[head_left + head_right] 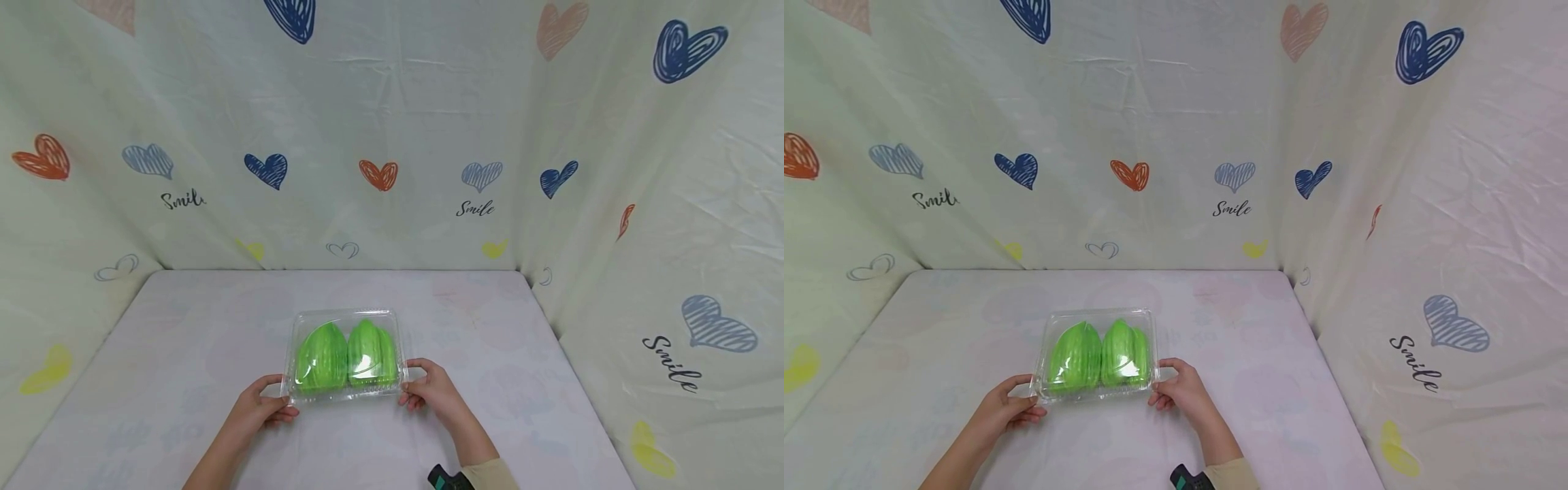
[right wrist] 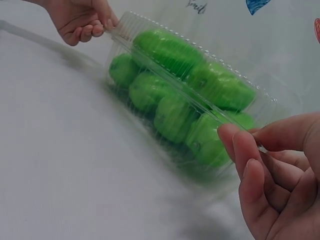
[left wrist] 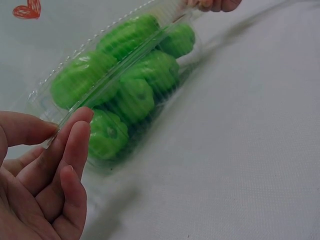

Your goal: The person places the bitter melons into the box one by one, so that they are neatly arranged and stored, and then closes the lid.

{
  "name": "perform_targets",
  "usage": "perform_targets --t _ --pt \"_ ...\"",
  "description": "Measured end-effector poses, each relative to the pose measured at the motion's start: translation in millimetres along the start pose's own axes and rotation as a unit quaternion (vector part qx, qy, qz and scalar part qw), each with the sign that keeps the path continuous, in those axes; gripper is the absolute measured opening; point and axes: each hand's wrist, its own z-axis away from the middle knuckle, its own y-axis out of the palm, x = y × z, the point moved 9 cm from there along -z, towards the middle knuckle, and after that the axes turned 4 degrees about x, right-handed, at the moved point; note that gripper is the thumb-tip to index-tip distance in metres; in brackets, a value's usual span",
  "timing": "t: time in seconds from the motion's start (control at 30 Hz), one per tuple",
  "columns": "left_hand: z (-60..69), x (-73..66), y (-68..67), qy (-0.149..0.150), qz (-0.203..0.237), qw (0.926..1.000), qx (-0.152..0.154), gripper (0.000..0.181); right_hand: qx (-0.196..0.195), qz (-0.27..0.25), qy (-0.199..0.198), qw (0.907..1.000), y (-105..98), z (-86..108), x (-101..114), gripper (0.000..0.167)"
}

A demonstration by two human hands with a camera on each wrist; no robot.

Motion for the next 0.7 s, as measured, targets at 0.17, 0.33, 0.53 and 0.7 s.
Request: perform_targets --t 0.17,0.33,0.53,0.7 --pt "0.4 -2.2 0.3 0.008 0.000 1.0000 0.002 0.053 -0.005 0.000 0.003 1.0000 0.6 -0.7 1.9 0.047" --pt "3.2 -3.9 -0.6 0.001 -0.001 0.9999 -0.013 0.051 -0.015 0.003 0.008 0.9999 0.9 -2.4 2.4 0.047" --pt "3.7 -4.7 -2.2 -0.003 -0.004 0.9996 -0.028 0.050 -0.023 0.005 0.009 0.9997 0.8 -2.9 4.0 0.047" --pt "1.4 -4.5 -2.0 0.000 0.001 0.9998 -0.022 0.051 -0.028 0.007 0.009 0.9996 -0.2 -0.9 4.0 0.048"
